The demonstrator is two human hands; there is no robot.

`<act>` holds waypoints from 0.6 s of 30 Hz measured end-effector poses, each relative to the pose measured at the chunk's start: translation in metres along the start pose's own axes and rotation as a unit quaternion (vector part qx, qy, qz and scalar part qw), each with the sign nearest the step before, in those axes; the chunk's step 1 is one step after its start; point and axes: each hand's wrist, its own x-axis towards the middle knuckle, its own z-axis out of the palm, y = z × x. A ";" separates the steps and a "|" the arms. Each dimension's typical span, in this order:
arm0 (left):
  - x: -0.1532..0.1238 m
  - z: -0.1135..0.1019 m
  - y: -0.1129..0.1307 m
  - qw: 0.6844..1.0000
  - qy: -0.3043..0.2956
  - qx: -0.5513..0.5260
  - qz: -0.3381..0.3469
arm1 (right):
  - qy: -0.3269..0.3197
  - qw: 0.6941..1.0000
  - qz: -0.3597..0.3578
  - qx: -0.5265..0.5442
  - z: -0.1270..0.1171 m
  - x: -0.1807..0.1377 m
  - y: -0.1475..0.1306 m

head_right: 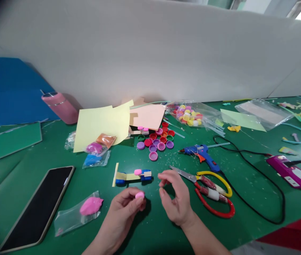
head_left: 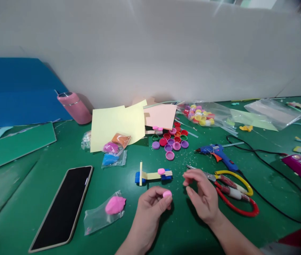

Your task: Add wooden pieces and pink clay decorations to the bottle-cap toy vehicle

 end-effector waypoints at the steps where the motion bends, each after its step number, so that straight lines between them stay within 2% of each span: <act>1: 0.002 -0.002 -0.002 1.000 -0.010 -0.011 -0.009 | -0.015 1.000 -0.010 0.001 0.001 -0.001 -0.001; 5: 0.003 -0.003 -0.006 0.997 -0.036 -0.048 -0.040 | -0.100 0.994 -0.049 0.009 0.006 -0.001 -0.009; 8: 0.003 -0.002 -0.006 0.995 -0.041 -0.067 -0.053 | -0.131 0.989 -0.064 0.003 0.008 0.000 -0.011; 13: 0.002 -0.002 -0.006 0.992 -0.053 -0.082 -0.076 | -0.140 0.989 -0.044 -0.033 0.010 -0.001 -0.007; 18: 0.000 -0.005 -0.004 0.993 -0.087 -0.045 -0.059 | -0.122 0.990 -0.042 -0.048 0.011 -0.003 -0.002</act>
